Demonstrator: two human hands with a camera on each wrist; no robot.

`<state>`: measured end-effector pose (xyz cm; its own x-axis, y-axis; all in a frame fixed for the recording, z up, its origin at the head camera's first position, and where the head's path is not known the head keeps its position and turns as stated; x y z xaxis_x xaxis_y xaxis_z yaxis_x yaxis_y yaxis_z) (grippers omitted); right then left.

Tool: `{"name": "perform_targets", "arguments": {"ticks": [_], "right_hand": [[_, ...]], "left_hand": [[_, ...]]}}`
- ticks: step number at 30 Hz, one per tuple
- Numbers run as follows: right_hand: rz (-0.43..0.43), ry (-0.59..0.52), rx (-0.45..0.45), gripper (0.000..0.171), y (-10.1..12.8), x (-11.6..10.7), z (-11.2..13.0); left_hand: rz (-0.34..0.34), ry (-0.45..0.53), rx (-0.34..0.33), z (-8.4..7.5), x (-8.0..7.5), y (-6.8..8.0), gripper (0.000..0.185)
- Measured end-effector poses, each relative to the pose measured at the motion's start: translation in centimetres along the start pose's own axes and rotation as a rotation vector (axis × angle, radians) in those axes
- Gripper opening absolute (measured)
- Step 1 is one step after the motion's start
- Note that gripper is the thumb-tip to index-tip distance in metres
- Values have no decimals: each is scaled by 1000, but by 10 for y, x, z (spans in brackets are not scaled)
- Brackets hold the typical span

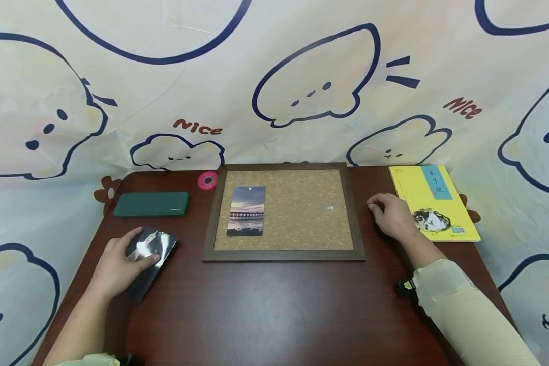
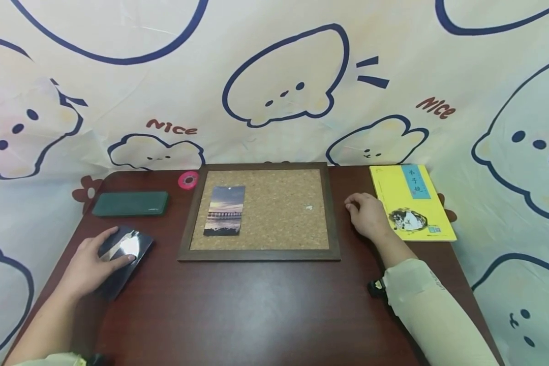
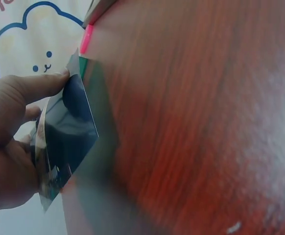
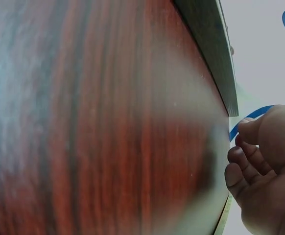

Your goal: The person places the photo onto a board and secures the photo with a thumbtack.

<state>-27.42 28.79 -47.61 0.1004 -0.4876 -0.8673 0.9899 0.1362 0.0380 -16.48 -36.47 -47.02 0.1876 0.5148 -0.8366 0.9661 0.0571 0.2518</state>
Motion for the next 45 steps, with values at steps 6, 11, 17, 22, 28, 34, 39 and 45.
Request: {"name": "perform_targets", "arguments": {"ticks": [6, 11, 17, 22, 28, 34, 39, 45], "right_hand": [[-35, -7, -47, 14, -1, 0, 6], [-22, -21, -43, 14, -4, 3, 8], [-27, -24, -43, 15, -6, 5, 14], [-47, -11, -56, 15, -8, 3, 20], [-48, -15, -66, 15, -10, 4, 26], [-49, -34, -73, 15, -12, 5, 32], [-40, -53, -70, 14, -15, 8, 38], [-56, -55, -77, 13, -19, 9, 46]], "left_hand": [[-18, 31, 51, -18, -3, -2, 78], [-9, 93, 87, -32, -1, -6, 61], [-10, 126, 133, -48, 4, -10, 56], [-1, 157, 139, -57, 4, -14, 52], [-4, 193, 167, -69, 5, -19, 48], [3, 220, 205, -85, 8, -26, 46], [44, 292, 227, -96, 15, -32, 53], [80, 358, 244, -109, 21, -38, 61]]}}
Point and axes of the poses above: each hand's wrist, its own y-axis away from the middle knuckle, its own x-axis out of the palm, z = x × y, the point moved 9 cm from there along -y, towards the middle knuckle, and after that the axes turned 8 degrees about z, right-handed, at the moved point
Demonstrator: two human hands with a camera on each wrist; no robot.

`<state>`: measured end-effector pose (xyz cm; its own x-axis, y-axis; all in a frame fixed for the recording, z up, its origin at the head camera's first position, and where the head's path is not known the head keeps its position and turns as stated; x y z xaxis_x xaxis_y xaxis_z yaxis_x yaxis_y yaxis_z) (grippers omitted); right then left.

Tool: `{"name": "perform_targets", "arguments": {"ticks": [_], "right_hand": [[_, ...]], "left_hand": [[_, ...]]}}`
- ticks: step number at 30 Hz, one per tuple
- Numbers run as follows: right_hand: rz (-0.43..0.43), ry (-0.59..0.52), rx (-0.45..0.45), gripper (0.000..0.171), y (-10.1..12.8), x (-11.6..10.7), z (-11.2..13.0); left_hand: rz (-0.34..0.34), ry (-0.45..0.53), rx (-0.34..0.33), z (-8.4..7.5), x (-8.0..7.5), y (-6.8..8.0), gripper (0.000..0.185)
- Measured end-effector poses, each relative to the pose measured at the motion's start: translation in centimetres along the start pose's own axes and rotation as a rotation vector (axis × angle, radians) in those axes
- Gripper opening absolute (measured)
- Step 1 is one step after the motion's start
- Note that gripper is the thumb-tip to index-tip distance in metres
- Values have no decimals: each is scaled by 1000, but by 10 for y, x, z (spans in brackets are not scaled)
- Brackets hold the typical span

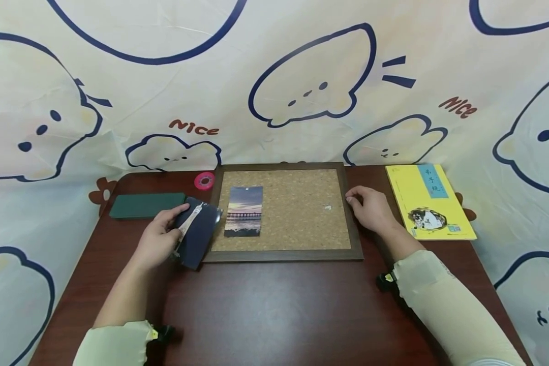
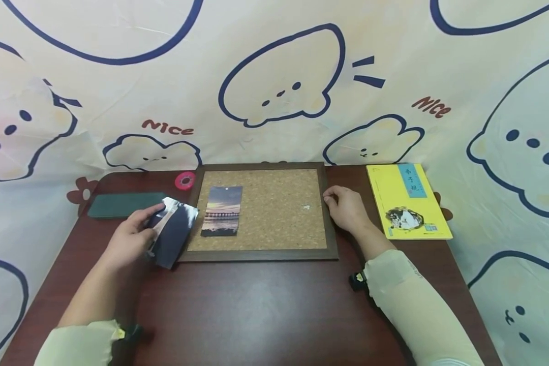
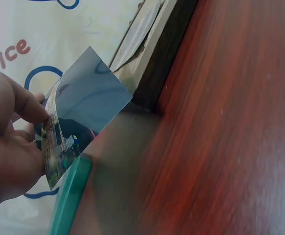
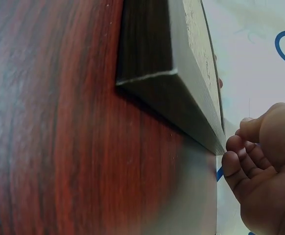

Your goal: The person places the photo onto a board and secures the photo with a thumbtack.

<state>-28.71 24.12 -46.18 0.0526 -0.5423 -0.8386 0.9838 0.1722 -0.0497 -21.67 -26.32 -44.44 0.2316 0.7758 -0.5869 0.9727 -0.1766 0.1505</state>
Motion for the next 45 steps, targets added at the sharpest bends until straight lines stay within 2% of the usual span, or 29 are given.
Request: {"name": "perform_targets", "arguments": {"ticks": [12, 19, 25, 30, 36, 45], "right_hand": [[22, -33, -12, 12, -9, 9, 16], [42, -31, -23, 13, -12, 13, 26], [54, -33, -38, 13, -15, 17, 33], [61, -50, -39, 11, -17, 20, 39], [81, -58, -21, 10, -21, 25, 45], [103, -63, -14, 10, -28, 33, 56]], "left_hand": [[12, 76, 51, -14, 16, -16, 59], [51, 137, -4, -17, 30, -27, 59], [72, 150, -54, -22, 42, -35, 60], [85, 145, -60, -27, 52, -42, 61], [68, 113, -23, -34, 63, -53, 61], [79, 159, 10, -43, 83, -67, 60]]}}
Point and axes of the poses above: each hand's wrist, its own y-axis away from the middle knuckle, its own x-axis out of the palm, z = x × y, the point moved 9 cm from there along -y, towards the middle knuckle, and after that the axes turned 8 degrees about z, right-handed, at the moved point
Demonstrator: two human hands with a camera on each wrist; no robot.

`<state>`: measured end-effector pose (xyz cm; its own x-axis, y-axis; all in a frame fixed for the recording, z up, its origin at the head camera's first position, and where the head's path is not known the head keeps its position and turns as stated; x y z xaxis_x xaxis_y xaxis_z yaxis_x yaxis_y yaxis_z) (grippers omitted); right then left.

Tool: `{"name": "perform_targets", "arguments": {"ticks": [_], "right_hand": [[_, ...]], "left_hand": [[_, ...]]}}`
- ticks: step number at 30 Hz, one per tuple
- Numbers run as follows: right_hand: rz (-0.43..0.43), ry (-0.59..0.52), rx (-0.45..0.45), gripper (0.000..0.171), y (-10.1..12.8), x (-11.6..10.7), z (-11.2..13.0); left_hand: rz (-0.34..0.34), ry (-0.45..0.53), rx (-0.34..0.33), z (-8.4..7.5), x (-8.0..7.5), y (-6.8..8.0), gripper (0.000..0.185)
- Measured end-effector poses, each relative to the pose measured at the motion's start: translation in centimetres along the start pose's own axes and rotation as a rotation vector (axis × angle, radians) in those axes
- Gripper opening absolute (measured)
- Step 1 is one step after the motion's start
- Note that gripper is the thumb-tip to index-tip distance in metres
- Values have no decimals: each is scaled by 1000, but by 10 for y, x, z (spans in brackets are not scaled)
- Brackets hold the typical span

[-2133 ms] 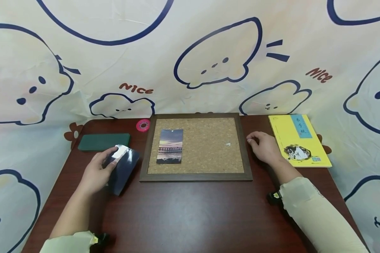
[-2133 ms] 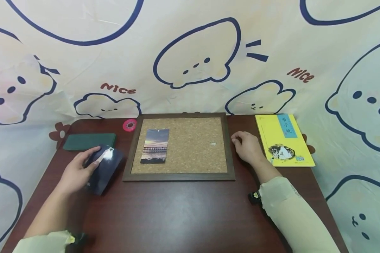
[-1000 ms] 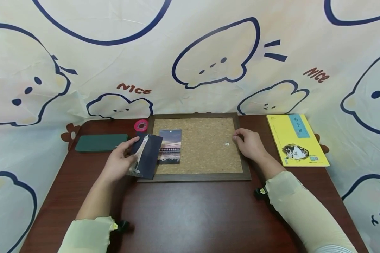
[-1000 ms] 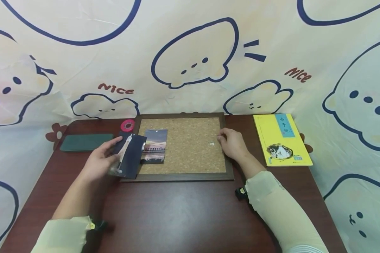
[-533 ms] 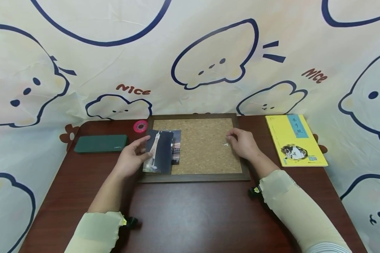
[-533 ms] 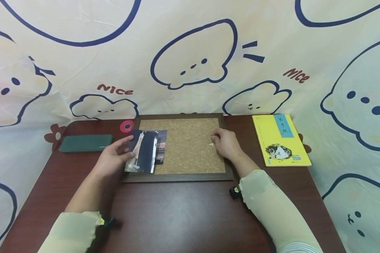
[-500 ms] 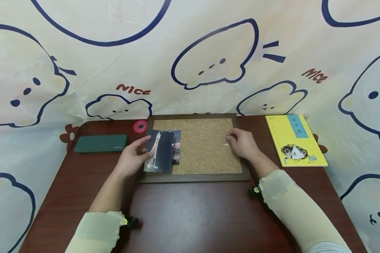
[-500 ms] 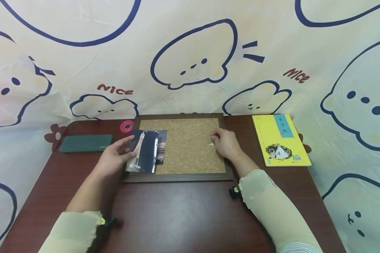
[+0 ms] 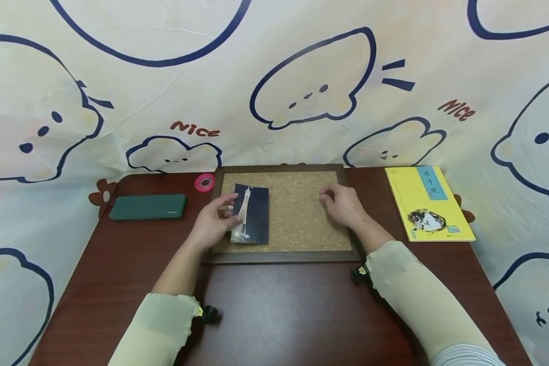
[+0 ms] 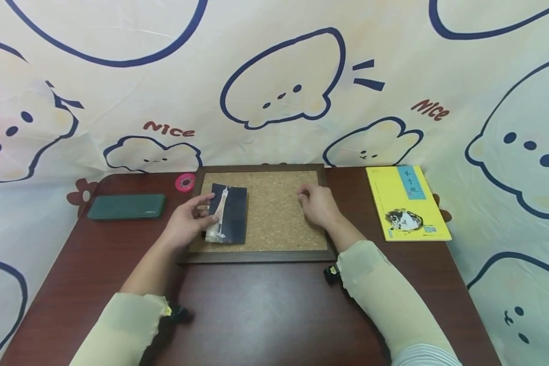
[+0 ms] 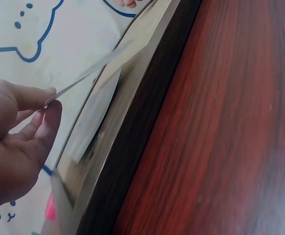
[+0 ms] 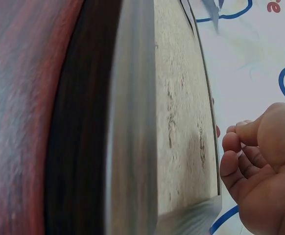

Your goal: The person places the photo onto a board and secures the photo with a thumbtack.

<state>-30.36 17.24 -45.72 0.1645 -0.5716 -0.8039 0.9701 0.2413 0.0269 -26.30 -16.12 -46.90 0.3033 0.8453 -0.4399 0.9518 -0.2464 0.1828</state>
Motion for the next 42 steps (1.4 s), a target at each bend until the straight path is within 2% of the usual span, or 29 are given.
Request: {"name": "perform_targets", "arguments": {"ticks": [11, 22, 30, 35, 42], "right_hand": [[-18, -19, -39, 9, -11, 8, 10], [14, -44, -42, 11, -22, 17, 17], [37, -66, -34, 11, -25, 20, 23], [68, -98, -17, 13, -29, 25, 26], [48, -16, -18, 11, -37, 26, 33]], "left_hand": [[9, 43, 54, -12, 22, -21, 58], [13, -1, 39, -22, 44, -36, 56], [57, 52, 47, -30, 64, -46, 56], [77, -13, 77, -36, 76, -51, 57], [53, -161, 112, -43, 89, -54, 55]]}}
Point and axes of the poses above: each hand's wrist, its own y-axis away from the middle knuckle, its own x-axis out of the palm, z = x × y, the point moved 9 cm from there along -y, towards the middle knuckle, and after that the axes turned 8 degrees about z, right-handed, at the moved point
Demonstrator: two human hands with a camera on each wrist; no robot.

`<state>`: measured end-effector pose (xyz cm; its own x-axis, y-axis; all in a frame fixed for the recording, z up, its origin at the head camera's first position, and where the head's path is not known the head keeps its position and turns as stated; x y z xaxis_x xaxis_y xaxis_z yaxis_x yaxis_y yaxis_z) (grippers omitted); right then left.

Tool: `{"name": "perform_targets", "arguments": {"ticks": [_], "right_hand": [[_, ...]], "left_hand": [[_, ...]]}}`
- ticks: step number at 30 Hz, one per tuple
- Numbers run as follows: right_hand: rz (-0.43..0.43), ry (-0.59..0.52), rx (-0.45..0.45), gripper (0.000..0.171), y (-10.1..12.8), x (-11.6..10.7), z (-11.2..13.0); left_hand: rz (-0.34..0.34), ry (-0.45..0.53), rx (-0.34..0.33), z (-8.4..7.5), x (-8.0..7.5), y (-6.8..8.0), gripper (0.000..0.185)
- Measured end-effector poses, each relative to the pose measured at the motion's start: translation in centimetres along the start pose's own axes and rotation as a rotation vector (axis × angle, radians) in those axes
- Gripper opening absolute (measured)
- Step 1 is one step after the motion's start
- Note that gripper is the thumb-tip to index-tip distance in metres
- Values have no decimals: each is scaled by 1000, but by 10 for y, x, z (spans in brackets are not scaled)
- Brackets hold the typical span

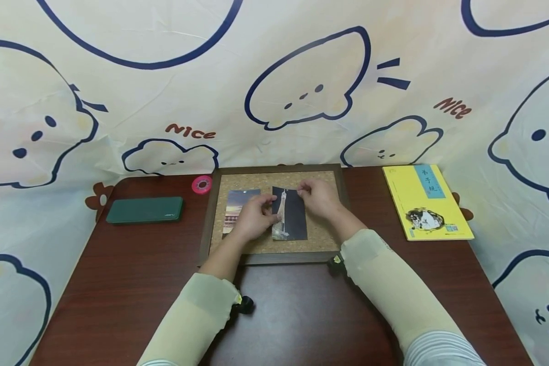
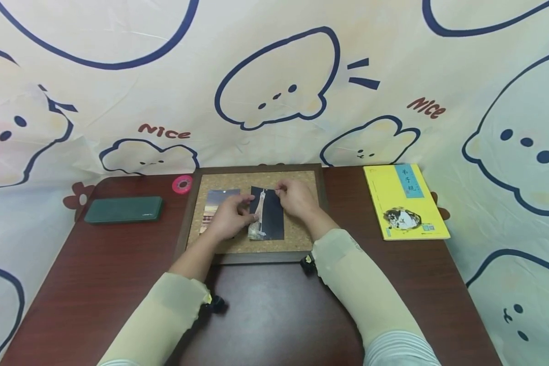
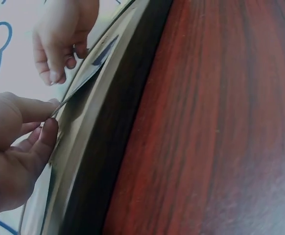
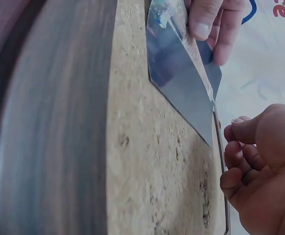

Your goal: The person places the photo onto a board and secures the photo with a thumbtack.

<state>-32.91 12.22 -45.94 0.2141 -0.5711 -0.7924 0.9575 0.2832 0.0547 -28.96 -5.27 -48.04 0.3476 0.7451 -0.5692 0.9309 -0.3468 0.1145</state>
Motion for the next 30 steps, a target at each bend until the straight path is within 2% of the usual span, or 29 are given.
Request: {"name": "perform_targets", "arguments": {"ticks": [12, 17, 30], "right_hand": [[100, -30, 74, 13, -19, 15, -2], [117, -12, 91, 15, -25, 17, -4], [218, 31, 51, 13, -34, 28, 6]], "left_hand": [[-22, -122, -22, 4, 6, 0, 56], [-15, -124, -25, 6, 8, 0, 58], [-4, -126, -26, 10, 9, 1, 60]]}}
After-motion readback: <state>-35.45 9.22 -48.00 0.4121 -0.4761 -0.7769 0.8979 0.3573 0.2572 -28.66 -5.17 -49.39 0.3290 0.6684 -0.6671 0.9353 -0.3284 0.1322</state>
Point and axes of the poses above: each hand's wrist, its own y-axis away from the middle knuckle, its own x-axis out of the palm, z = x × y, the point moved 9 cm from there along -y, towards the middle knuckle, and after that the axes turned 8 degrees about z, right-handed, at the moved point
